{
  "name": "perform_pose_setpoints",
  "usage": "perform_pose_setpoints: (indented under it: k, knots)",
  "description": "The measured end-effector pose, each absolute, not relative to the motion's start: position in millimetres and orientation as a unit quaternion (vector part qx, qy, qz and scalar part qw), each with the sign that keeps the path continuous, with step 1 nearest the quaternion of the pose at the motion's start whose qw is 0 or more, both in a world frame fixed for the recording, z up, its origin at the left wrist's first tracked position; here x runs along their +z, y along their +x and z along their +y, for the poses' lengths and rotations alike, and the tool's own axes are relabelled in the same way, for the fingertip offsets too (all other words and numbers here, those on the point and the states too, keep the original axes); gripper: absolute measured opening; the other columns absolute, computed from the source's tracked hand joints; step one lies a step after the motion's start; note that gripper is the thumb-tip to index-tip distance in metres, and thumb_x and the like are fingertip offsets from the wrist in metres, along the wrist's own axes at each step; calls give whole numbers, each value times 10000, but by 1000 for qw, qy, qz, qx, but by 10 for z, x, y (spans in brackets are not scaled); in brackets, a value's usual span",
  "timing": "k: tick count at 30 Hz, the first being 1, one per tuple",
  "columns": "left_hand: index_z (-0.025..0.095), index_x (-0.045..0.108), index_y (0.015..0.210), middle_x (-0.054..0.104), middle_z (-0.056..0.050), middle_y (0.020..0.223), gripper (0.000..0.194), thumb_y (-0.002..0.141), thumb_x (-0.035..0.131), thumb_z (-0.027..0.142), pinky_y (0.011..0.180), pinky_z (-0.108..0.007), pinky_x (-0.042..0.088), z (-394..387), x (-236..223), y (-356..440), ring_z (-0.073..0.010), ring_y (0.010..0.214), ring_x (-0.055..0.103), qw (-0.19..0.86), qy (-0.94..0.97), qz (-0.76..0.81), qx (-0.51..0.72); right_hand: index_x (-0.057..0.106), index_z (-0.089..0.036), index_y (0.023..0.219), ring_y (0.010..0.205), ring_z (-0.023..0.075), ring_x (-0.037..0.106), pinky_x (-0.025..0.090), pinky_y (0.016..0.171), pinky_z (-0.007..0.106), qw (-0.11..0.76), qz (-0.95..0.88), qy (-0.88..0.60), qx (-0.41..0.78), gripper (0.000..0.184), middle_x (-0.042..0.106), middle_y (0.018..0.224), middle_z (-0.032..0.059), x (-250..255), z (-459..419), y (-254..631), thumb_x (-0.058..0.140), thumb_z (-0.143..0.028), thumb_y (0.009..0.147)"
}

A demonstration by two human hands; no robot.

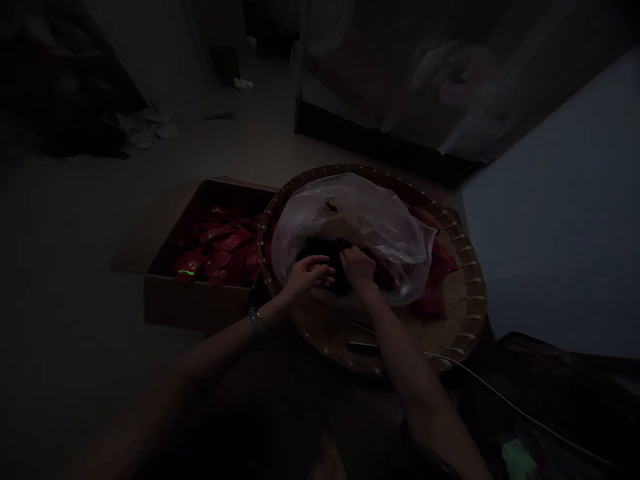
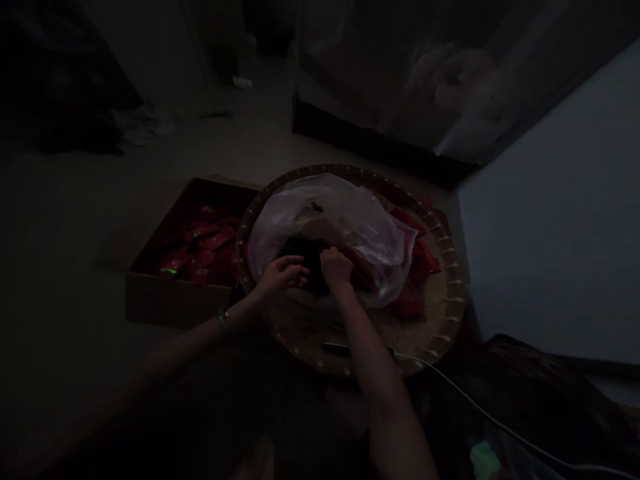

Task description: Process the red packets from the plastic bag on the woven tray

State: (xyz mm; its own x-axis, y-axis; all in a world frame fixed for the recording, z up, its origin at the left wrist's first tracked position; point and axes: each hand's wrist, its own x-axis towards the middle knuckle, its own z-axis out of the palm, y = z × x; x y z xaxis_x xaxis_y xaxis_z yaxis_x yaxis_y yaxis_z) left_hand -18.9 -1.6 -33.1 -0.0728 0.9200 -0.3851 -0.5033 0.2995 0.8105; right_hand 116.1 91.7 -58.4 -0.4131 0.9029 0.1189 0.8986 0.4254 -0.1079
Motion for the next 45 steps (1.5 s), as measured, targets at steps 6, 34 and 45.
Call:
perform_pose_setpoints:
  k: [6,34,45]
  knots:
    - [142,541,1088,618,-136,1124,418,710,675,257,726,-276,516,49,-431,-215,-164,892,636,601,222,500,582,626,-167,796,740,175,598,452,700,286,331,-769,-507,205,277,643,787,57,-284,818,1484,485,-402,833]
    - [147,700,1004,718,-58,957,274,802,560,267,729,-242,484,-79,-222,-153,-189,833,656,463,588,542,383,683,-182,815,876,222,533,473,800,384,371,-816,-442,21,202,587,878,105,-59,216,1647,595,-364,820]
    - [139,724,920,732,-33,811,214,762,629,247,615,-209,475,0,-250,-289,-167,716,661,452,598,538,387,634,-171,827,715,166,600,484,659,287,371,-757,-452,291,167,646,767,35,5,187,1667,587,-328,796]
